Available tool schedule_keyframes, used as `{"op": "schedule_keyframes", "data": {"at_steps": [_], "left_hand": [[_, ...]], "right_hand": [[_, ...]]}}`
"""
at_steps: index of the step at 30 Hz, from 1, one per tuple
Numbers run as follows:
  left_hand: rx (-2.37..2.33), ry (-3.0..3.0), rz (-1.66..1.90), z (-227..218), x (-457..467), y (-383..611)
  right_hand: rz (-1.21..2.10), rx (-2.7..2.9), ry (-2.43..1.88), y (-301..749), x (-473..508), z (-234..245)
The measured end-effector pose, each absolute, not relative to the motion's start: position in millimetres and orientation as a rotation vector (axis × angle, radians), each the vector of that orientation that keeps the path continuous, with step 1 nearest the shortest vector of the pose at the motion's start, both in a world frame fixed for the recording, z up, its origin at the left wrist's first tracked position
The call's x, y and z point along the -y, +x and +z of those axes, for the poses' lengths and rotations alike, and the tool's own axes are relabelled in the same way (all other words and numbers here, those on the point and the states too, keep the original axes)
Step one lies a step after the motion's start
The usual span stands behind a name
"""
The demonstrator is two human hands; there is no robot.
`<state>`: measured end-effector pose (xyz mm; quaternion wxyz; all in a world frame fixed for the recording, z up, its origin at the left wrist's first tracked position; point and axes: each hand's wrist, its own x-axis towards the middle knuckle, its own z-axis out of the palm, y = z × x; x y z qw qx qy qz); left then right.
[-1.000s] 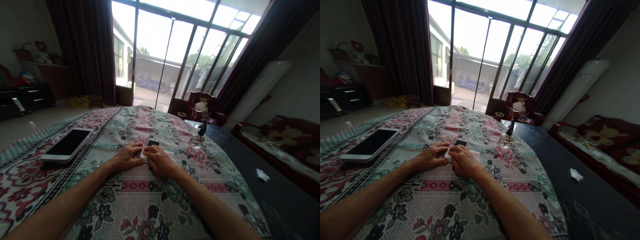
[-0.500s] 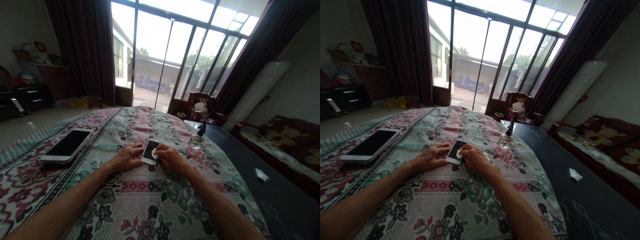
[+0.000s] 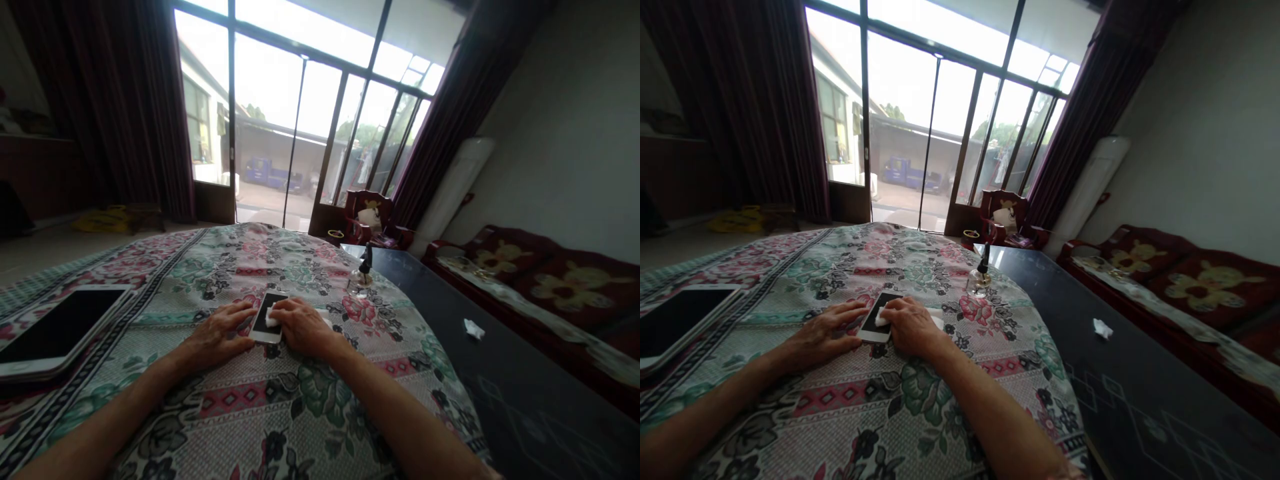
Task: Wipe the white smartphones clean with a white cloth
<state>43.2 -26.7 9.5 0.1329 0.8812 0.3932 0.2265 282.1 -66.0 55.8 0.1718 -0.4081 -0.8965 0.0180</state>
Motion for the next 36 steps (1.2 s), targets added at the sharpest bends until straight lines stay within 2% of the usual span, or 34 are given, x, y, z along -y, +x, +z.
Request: {"op": "schedule_keyframes", "data": {"at_steps": [4,11,20,36], "left_hand": [[-1.119,2.577,0.675,6,25,42],[-1.134,2.579,0.692,5,26,43],[-1.134,2.609,0.675,6,27,45],[-1.202,2.590,0.681,1,22,48]], "right_hand": [[0.149,2.576,-1.122,279,71,58],[0.120,2.349,-1.344,280,47,46],[0.102,2.140,-1.879,256,8,55],[0.045,2.047,-1.929,232,64,45]]}}
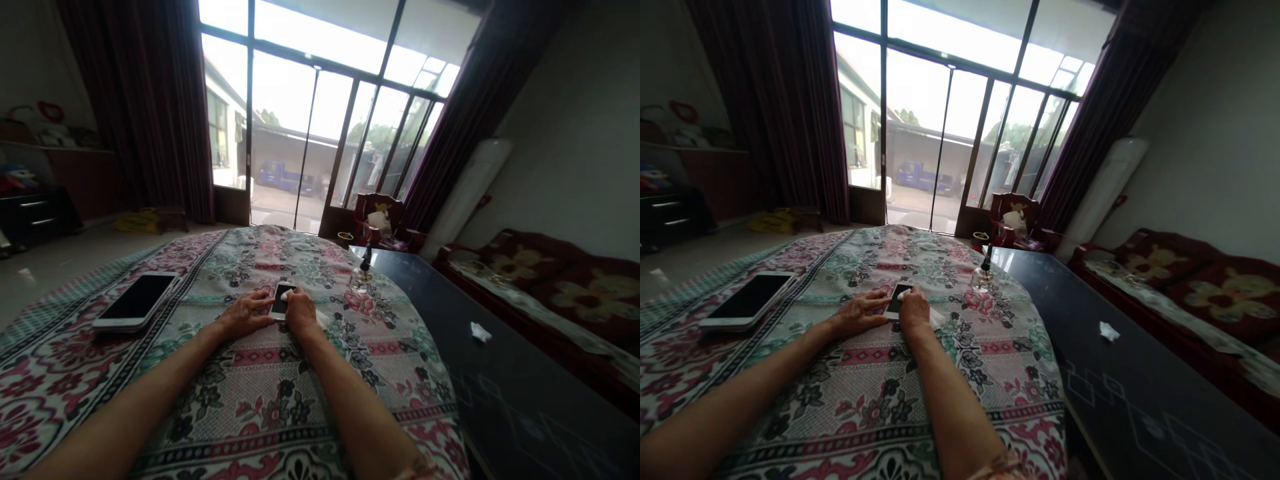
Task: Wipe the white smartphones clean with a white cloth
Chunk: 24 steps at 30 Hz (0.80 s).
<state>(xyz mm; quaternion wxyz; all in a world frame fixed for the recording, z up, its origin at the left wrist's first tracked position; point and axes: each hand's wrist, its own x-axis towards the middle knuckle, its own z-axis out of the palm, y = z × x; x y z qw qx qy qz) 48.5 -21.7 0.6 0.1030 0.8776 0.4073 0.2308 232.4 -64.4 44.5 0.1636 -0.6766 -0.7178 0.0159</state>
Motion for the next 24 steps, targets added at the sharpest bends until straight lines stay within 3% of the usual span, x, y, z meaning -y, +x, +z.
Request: {"op": "schedule_keyframes", "data": {"at_steps": [13,24], "left_hand": [[-1.448,2.587,0.402,13,44,57],[-1.434,2.528,0.486,14,45,56]], "right_hand": [[-0.062,2.138,-1.749,234,110,34],[-0.028,2.074,-1.496,237,122,22]]}}
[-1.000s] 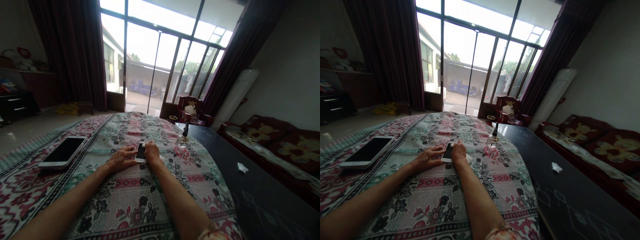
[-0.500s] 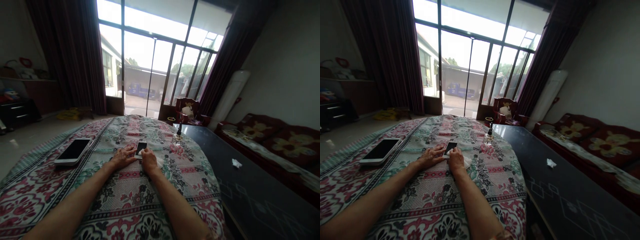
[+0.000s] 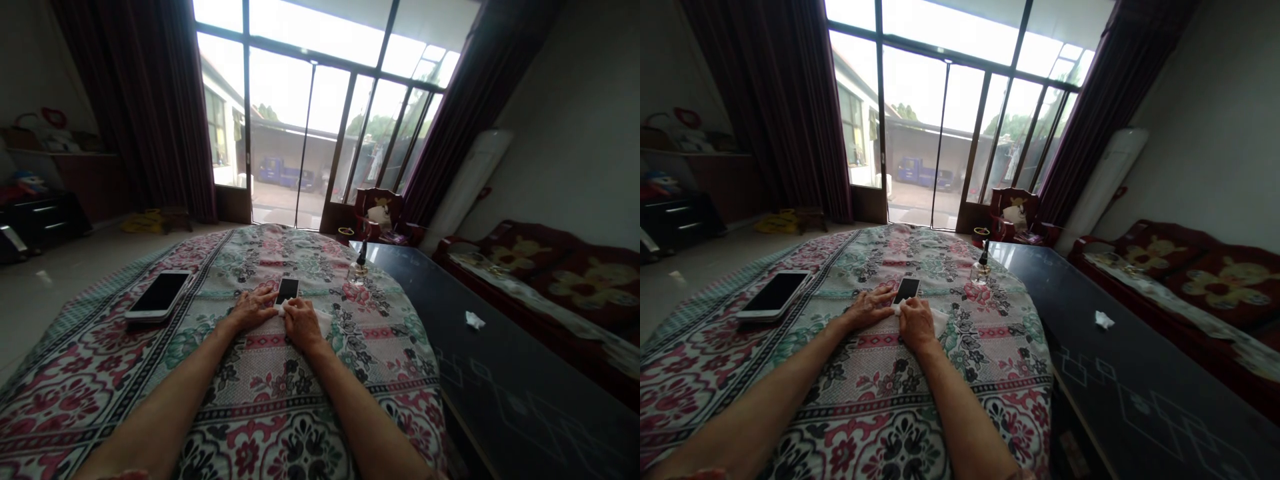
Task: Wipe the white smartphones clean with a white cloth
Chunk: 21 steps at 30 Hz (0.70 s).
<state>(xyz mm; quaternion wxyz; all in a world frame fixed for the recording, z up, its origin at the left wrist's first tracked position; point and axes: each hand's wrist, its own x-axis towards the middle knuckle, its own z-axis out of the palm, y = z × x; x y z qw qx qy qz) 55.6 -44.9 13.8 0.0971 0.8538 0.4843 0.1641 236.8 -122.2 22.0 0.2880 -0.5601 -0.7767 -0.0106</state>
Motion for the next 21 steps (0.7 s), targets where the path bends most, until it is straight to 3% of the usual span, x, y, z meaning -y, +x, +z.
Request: {"op": "schedule_keyframes", "data": {"at_steps": [21], "left_hand": [[-1.331,2.437,0.632,2,34,48]], "right_hand": [[0.026,2.195,-1.453,221,94,32]]}}
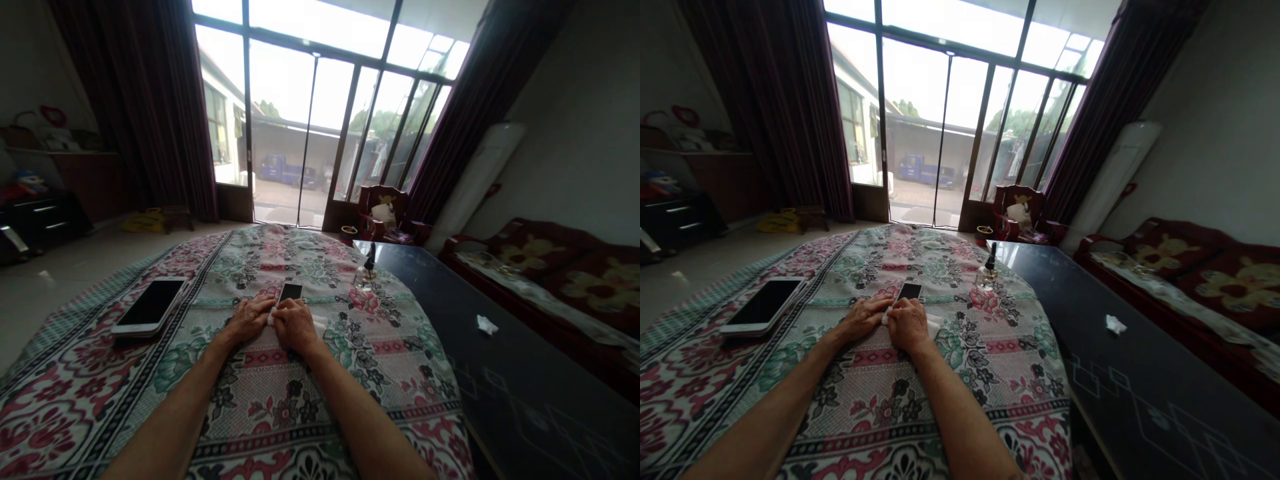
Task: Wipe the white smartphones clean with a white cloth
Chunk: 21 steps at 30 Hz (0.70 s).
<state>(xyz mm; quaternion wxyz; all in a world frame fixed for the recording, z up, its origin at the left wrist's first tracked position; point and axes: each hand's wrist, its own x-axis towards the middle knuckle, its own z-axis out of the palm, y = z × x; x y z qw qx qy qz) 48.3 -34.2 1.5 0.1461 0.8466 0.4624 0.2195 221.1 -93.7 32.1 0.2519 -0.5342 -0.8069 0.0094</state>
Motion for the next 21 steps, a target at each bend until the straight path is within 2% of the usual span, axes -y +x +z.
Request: {"op": "schedule_keyframes", "data": {"at_steps": [10,21], "left_hand": [[-1.248,2.397,0.789,11,39,50],[-1.297,2.289,0.813,16,41,55]], "right_hand": [[0.207,2.272,-1.379,237,56,42],[0.152,2.175,-1.450,248,11,39]]}}
